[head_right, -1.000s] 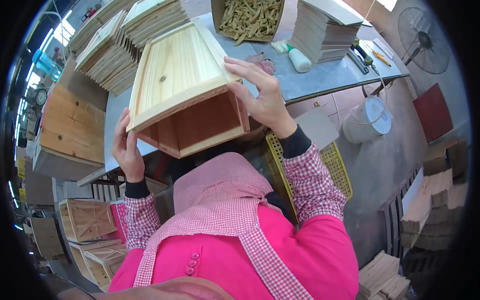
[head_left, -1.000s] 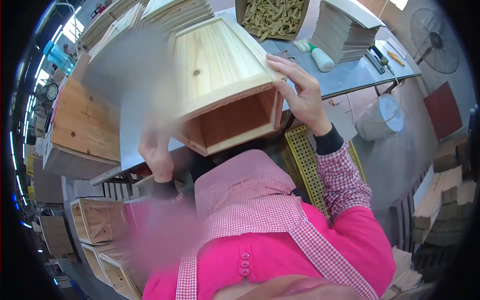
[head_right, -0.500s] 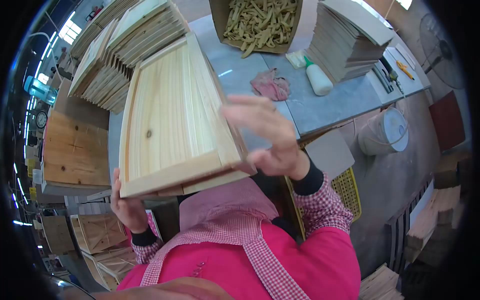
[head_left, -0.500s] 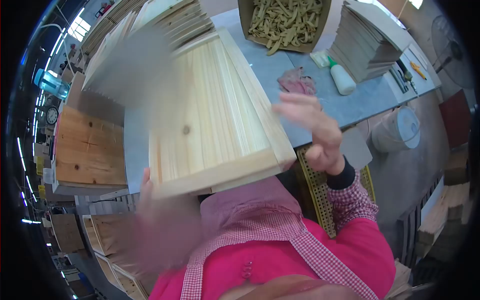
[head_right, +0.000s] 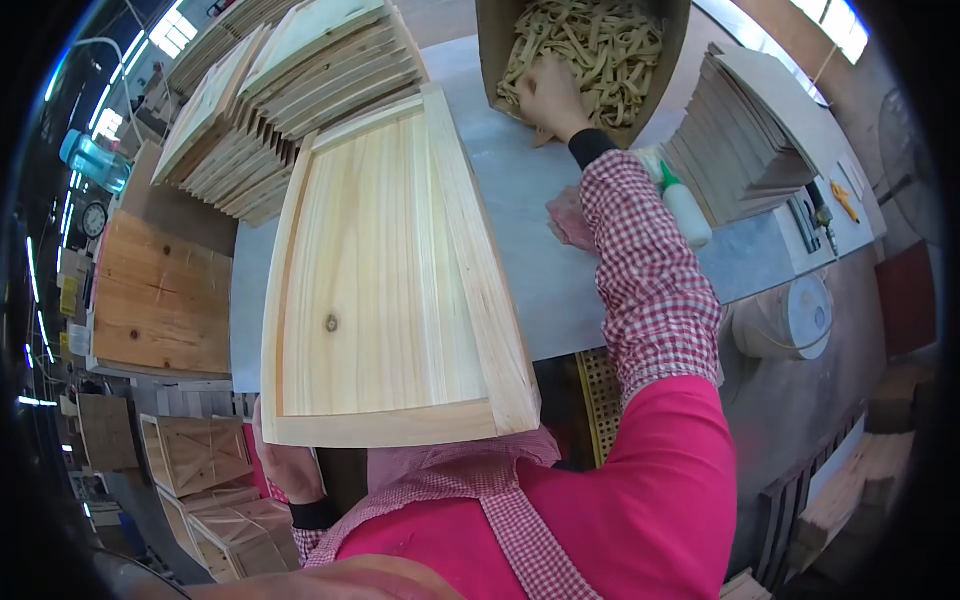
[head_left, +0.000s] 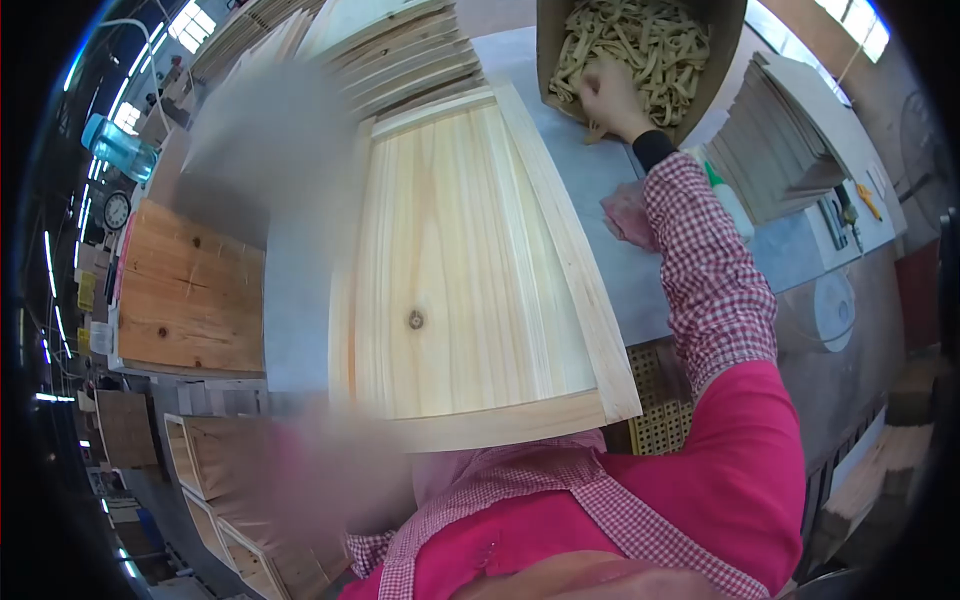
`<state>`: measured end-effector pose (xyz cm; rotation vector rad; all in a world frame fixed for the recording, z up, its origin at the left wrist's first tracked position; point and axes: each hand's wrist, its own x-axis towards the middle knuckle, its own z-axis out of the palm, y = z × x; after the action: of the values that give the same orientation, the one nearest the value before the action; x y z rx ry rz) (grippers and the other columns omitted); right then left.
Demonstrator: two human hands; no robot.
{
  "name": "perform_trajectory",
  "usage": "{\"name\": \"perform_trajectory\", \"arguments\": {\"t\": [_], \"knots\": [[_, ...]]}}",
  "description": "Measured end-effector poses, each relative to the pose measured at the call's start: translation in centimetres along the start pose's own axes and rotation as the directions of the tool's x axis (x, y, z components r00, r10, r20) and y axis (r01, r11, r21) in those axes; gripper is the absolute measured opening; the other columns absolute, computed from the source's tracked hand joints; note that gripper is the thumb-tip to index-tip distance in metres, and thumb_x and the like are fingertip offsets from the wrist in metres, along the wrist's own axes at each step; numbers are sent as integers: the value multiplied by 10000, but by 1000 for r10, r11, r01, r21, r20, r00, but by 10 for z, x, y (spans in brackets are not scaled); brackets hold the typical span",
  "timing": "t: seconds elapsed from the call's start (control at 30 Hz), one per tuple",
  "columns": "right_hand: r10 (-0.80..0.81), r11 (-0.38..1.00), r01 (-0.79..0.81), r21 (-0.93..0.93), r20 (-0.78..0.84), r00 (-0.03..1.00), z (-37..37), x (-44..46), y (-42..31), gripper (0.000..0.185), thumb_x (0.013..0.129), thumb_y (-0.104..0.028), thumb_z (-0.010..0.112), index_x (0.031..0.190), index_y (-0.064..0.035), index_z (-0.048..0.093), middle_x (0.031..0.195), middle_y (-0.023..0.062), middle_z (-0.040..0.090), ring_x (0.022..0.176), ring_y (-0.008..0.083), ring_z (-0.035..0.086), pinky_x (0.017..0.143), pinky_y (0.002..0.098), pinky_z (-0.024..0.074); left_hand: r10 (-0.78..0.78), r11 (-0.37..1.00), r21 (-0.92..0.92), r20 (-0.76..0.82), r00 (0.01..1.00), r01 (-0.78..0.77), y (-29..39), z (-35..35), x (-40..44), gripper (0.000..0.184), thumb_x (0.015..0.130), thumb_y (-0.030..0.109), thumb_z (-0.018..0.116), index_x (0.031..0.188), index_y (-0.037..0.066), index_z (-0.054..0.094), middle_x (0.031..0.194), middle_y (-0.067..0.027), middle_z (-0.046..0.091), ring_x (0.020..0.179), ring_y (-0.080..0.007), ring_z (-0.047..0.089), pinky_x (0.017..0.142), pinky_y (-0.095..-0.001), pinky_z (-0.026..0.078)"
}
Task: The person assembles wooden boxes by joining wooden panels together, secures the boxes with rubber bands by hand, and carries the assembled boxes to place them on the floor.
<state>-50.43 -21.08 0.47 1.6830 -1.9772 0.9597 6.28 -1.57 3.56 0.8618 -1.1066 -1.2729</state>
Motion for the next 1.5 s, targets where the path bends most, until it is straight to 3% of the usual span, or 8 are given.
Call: {"name": "perform_trajectory", "arguments": {"t": [0.07, 0.67, 0.87, 1.0, 1.07, 1.13, 1.33, 1.5], "knots": [[71, 951, 37, 306, -335, 940, -29, 28, -15, 209, 851, -213, 609, 852, -8, 650, 739, 170, 607, 692, 310, 612, 648, 380, 480, -31, 999, 22, -54, 998, 33, -2, -8, -7, 539, 970, 291, 400, 1412, -13, 348, 1401, -149, 443, 1311, -262, 408, 1114, -404, 276], [-26, 801, 98, 591, -130, 991, -210, 15, -122, 169, 917, -133, 597, 871, 29, 617, 704, 50, 625, 654, 73, 559, 573, 255, 448, 329, 866, 375, 73, 941, -332, 60, 3, 35, 404, 969, 111, 487, 1341, -44, 453, 1373, -157, 466, 1128, -166, 527, 969, -336, 424], [-436, 751, 235, 618, 196, 879, -303, -60, -287, 41, 886, -17, 600, 912, 15, 596, 609, 9, 490, 593, 11, 438, 512, 193, 352, 822, 259, 269, 442, 358, -928, 103, 116, 36, 383, 861, 14, 581, 1233, -56, 523, 1184, -208, 599, 1034, -296, 607, 996, -398, 427], [-627, 642, 396, 657, 152, 764, -303, -105, -326, 111, 873, -97, 617, 894, 11, 601, 635, 102, 546, 579, 158, 543, 527, 273, 399, 677, 310, 315, 590, 441, -897, 126, 122, 13, 490, 898, 366, 649, 1188, -24, 587, 1161, -154, 635, 1001, -273, 628, 895, -323, 471], [-670, 545, 474, 692, 19, 742, -292, -126, -330, 160, 861, -147, 624, 839, 9, 595, 682, 117, 576, 642, 253, 587, 611, 340, 459, 175, 945, 85, 685, 707, -317, 122, 92, -3, 366, 837, 201, 703, 1082, -39, 576, 1017, -126, 652, 961, -239, 627, 888, -331, 475], [-672, 568, 452, 688, 72, 737, -288, -147, -321, 127, 844, -117, 629, 827, 1, 587, 679, 118, 557, 642, 259, 573, 624, 344, 458, -94, 992, 16, 759, 644, 125, 120, 71, -7, 320, 806, 118, 731, 1028, -47, 571, 944, -113, 661, 941, -221, 626, 884, -336, 477], [-698, 619, 469, 631, 167, 696, -294, -183, -280, 192, 812, -105, 666, 683, -36, 542, 673, 83, 538, 677, 264, 548, 788, 422, 437, 169, 432, 341, 879, 447, -835, 116, 26, -6, 210, 755, 117, 733, 793, 39, 542, 864, -87, 618, 840, -259, 633, 947, -430, 426], [-499, 823, 432, 370, 105, 860, -309, -156, -169, 202, 813, -73, 625, 653, -3, 524, 761, 105, 621, 814, 236, 627, 980, 427, 389, 323, 106, 380, 861, 393, -919, 106, -4, 57, 239, 726, 131, 746, 717, 71, 516, 834, -91, 576, 930, -286, 622, 961, -437, 413]]}}
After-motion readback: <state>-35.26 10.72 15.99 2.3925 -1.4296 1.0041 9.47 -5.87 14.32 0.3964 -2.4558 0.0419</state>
